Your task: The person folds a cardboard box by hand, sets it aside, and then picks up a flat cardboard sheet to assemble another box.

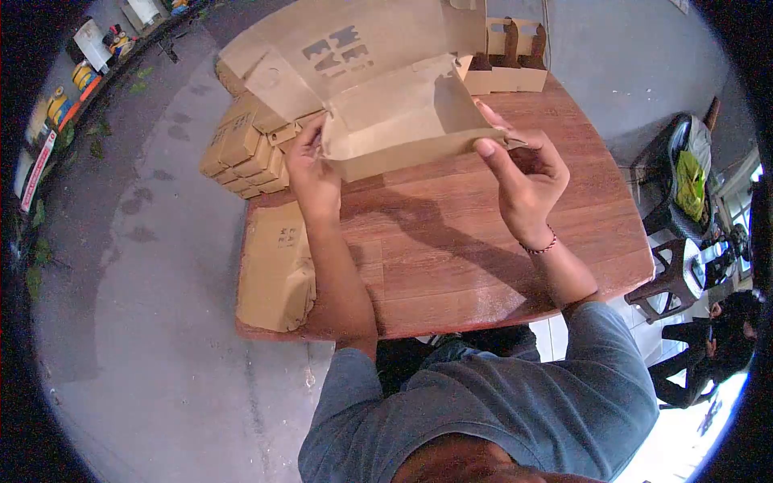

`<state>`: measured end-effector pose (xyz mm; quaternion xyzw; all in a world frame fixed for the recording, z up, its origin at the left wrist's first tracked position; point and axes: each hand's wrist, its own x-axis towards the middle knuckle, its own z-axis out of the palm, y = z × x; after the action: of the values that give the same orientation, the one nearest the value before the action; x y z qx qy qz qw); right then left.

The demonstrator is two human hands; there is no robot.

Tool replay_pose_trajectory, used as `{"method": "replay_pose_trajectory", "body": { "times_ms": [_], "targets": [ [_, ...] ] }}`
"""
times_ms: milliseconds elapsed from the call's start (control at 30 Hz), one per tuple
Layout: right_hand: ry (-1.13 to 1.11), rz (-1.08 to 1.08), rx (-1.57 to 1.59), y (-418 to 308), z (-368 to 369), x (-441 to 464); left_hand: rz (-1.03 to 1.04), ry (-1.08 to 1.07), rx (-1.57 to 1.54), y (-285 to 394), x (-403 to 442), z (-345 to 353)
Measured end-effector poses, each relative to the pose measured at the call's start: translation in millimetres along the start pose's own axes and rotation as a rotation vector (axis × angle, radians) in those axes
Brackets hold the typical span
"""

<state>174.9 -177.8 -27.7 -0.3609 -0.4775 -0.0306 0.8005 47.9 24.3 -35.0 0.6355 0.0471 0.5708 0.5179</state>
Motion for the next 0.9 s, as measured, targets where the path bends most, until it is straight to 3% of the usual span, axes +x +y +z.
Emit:
{"method": "replay_pose_trajectory", "body": {
  "times_ms": [67, 133, 167, 200, 267, 300, 333, 400, 433, 467, 533, 700, 900],
  "targets": [
    [0.119, -0.047, -0.106, 7, -2, 6, -0.018, -0.007, 0.139, 11, 2, 6],
    [0.135, -0.052, -0.110, 12, -9, 14, -0.419, -0.140, 0.663, 33, 3, 14],
    [0.122, -0.080, -0.223, 17, -16, 18, -0.504, -0.300, 0.782, 26, 3, 5],
    [0.108, -0.109, -0.336, 20, -21, 21, -0.504, -0.301, 0.779, 18, 2, -6],
    [0.092, -0.150, -0.442, 21, -29, 26, -0.720, -0.789, 0.798, 8, -4, -22],
    [0.008, -0.284, -0.548, 19, -31, 29, -0.727, -0.822, 0.715, 21, -3, -16],
    [-0.081, -0.417, -0.650, 17, -31, 31, -0.731, -0.822, 0.712, 29, -4, -9],
    [-0.172, -0.504, -0.716, 14, -28, 30, -0.404, -0.533, 0.428, 39, -10, 7],
    [-0.260, -0.595, -0.781, 12, -26, 29, -0.438, -0.451, 0.433, 41, -10, 15],
    [-0.265, -0.594, -0.779, 8, -23, 28, -0.441, -0.447, 0.431, 41, -12, 24],
    [-0.448, -0.669, -0.832, -1, -16, 22, -0.395, -0.407, 0.123, 41, -15, 38],
    [-0.645, -0.682, -0.826, -4, -13, 17, -0.436, -0.506, -0.325, 29, -24, 51],
    [-0.665, -0.652, -0.844, 1, -11, 21, -0.359, -0.395, -0.335, 33, -26, 48]
  ]
}}
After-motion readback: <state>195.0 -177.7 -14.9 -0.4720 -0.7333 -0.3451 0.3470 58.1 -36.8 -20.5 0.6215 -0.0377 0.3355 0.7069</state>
